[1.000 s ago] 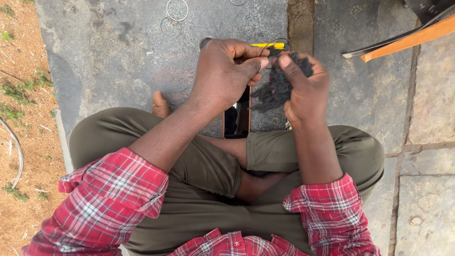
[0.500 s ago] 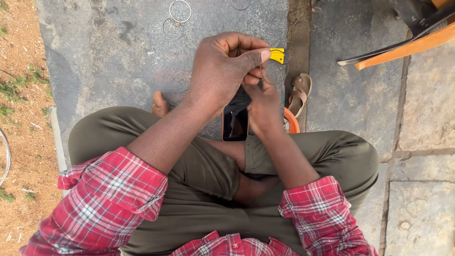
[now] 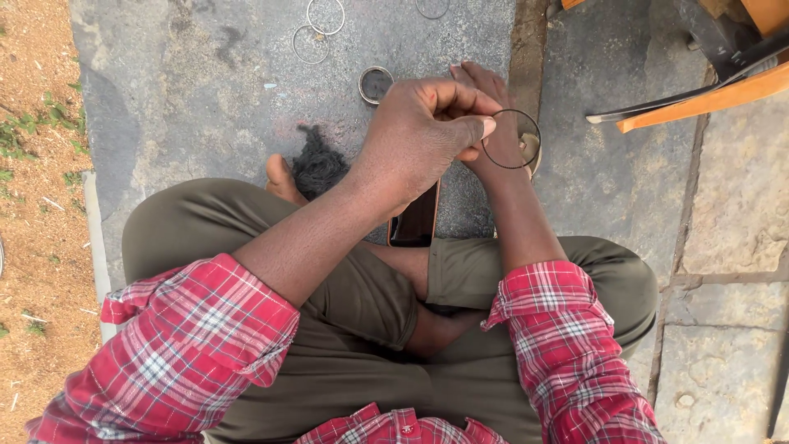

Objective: Clean and prepare a small circular motorcycle part using a utility knife and cloth.

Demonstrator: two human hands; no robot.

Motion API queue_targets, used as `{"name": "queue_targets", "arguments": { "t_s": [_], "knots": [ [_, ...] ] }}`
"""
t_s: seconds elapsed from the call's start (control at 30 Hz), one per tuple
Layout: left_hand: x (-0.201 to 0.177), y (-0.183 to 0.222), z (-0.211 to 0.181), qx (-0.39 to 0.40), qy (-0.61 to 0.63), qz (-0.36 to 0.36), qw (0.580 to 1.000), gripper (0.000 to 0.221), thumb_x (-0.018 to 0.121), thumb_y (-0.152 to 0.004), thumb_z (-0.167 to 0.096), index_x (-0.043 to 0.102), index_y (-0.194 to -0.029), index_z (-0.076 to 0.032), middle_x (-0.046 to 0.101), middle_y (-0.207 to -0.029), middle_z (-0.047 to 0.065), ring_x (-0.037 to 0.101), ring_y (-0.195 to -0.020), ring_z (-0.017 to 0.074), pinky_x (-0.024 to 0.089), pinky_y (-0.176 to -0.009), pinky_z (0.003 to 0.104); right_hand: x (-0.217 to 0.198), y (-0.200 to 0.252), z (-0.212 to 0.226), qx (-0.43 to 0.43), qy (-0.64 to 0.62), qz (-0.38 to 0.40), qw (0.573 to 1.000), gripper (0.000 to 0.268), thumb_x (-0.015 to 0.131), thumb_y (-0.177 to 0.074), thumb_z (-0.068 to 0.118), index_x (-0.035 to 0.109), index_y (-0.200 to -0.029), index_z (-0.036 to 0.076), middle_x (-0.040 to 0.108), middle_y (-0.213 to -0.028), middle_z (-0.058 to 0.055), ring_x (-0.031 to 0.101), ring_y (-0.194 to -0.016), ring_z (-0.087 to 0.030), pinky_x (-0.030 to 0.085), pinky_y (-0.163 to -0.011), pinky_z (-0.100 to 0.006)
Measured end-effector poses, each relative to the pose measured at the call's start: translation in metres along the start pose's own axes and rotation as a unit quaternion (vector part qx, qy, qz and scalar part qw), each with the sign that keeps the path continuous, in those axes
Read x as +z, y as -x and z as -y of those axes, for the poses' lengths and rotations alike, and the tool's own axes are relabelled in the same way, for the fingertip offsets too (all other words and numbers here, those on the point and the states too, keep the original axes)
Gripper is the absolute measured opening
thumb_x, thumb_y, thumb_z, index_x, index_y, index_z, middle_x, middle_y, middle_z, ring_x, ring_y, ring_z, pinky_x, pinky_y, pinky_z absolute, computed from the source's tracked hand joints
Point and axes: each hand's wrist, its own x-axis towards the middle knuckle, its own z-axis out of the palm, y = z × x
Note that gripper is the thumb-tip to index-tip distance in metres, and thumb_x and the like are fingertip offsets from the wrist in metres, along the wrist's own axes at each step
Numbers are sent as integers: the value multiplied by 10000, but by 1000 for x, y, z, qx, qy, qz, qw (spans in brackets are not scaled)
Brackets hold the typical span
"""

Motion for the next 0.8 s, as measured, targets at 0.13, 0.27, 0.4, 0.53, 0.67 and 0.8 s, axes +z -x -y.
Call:
{"name": "queue_targets", "arguments": {
  "t_s": [0.13, 0.27, 0.4, 0.53, 0.67, 0.8],
  "knots": [
    [-3, -2, 5, -19, 20, -5, 1000, 185, 718, -958, -128, 724, -1106, -17, 752, -979, 70, 748, -854, 100, 676, -711, 236, 9, 2, 6, 81, -9, 65, 995, 352, 687, -1040, 284, 661, -1306, 54, 627, -1334, -154, 536, -1293, -343, 403, -1115, -520],
    [-7, -10, 10, -13, 61, 2, 998, 183, 730, -950, -154, 729, -1090, -36, 753, -989, 59, 746, -879, 99, 676, -734, 260, -2, -12, 19, 202, -29, 130, 970, 209, 685, -989, 276, 688, -1082, 89, 724, -1103, -101, 652, -1131, -294, 494, -1033, -481],
    [-13, -13, 15, -50, 145, 15, 988, 202, 683, -963, -212, 684, -1071, -41, 746, -1117, 95, 727, -1024, 146, 652, -874, 315, -8, -12, 9, 248, -108, 91, 958, 232, 746, -927, 260, 667, -1030, 69, 738, -964, -97, 734, -898, -272, 571, -774, -406],
    [-21, -19, 32, -41, 325, 41, 944, 191, 541, -987, -196, 554, -1042, -13, 727, -1271, 199, 762, -1142, 264, 683, -963, 411, -12, -4, -17, 290, -139, -14, 947, 291, 749, -830, 94, 625, -1076, 0, 734, -939, -109, 721, -825, -249, 563, -686, -378],
    [-24, -16, 10, -69, 309, 16, 948, 195, 520, -940, -173, 551, -1081, -43, 744, -1157, 248, 804, -1017, 314, 721, -860, 437, -84, -27, 38, 347, -490, -27, 799, 223, 614, -947, 58, 613, -1171, 55, 783, -972, -77, 724, -767, -156, 560, -616, -284],
    [-18, -14, -2, -75, 206, -10, 976, 291, 538, -1010, -179, 574, -1254, -25, 754, -1156, 178, 788, -991, 235, 688, -813, 371, -128, -12, 60, 312, -579, -49, 752, 154, 571, -1151, 85, 664, -1159, -37, 699, -964, -122, 705, -793, -161, 616, -696, -278]
  ]
}}
